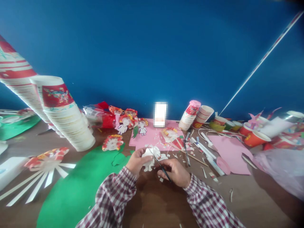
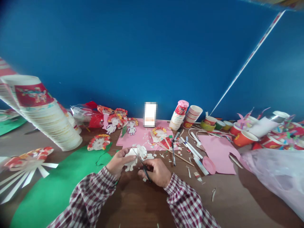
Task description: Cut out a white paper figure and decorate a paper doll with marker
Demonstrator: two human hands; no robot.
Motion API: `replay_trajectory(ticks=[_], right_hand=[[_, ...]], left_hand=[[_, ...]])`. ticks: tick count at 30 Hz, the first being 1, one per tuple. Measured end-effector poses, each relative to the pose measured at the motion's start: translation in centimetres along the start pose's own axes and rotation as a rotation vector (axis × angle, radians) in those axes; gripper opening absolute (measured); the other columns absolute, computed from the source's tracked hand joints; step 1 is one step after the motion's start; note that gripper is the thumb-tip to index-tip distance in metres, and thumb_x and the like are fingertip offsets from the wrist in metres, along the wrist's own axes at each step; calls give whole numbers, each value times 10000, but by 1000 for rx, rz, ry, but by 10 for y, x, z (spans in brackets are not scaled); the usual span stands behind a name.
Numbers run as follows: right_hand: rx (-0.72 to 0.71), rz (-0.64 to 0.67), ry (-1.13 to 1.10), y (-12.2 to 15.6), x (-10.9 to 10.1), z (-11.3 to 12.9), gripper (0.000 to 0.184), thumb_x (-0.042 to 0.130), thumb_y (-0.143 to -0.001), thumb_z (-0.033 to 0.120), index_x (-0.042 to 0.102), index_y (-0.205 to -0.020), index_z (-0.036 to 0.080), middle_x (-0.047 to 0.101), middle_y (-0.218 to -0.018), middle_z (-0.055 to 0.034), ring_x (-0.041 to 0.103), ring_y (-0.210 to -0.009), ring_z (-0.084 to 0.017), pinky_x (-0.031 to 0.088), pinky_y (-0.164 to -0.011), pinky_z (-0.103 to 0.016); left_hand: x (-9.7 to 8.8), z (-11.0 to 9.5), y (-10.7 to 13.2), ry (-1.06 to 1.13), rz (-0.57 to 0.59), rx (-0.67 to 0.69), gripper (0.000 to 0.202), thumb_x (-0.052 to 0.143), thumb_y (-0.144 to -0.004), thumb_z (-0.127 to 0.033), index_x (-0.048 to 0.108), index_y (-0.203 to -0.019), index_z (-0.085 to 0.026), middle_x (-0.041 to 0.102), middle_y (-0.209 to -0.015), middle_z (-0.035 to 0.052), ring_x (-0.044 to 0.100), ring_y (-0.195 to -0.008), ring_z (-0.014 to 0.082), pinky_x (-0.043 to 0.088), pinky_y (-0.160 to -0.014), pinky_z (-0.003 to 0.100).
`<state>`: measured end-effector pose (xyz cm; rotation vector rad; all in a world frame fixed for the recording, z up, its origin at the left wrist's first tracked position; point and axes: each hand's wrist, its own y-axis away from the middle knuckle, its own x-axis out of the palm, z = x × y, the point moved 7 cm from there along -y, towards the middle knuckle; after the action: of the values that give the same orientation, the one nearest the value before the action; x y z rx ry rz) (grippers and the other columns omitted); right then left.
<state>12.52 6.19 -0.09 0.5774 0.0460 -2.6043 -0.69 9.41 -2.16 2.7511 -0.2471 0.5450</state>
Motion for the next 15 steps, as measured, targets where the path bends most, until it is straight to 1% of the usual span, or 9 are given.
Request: replay_trajectory(ticks=[6,10,15], right_hand=[[-17,1,2,0,1,-1,311,650,-741,370,682,-936,129,570,-607,-2,487,-536,-102,370,-481,-184],[-15,6,-14,-1,3,-4,320,662,-732,373,672,-934,125,543,-577,12,457,-504,-90,348,-463,-179],[-51,-9,9,-2,3,-4,313,663,-733,396,648,-891,126,528,-593,18,430,-516,-85,343,-483,-182]], left_hand=[[-2,1,-1,10,-8,-5,432,798,-501,-271,648,-871,-106,648,-588,29,527,-407,92,376,-381,183],[0,1,0,21,-5,-7,436,805,-482,-257,647,-858,-101,667,-632,46,562,-449,108,405,-416,193],[4,4,2,28,-10,-27,468,795,-504,-247,619,-910,-94,669,-641,52,576,-460,125,416,-429,210]])
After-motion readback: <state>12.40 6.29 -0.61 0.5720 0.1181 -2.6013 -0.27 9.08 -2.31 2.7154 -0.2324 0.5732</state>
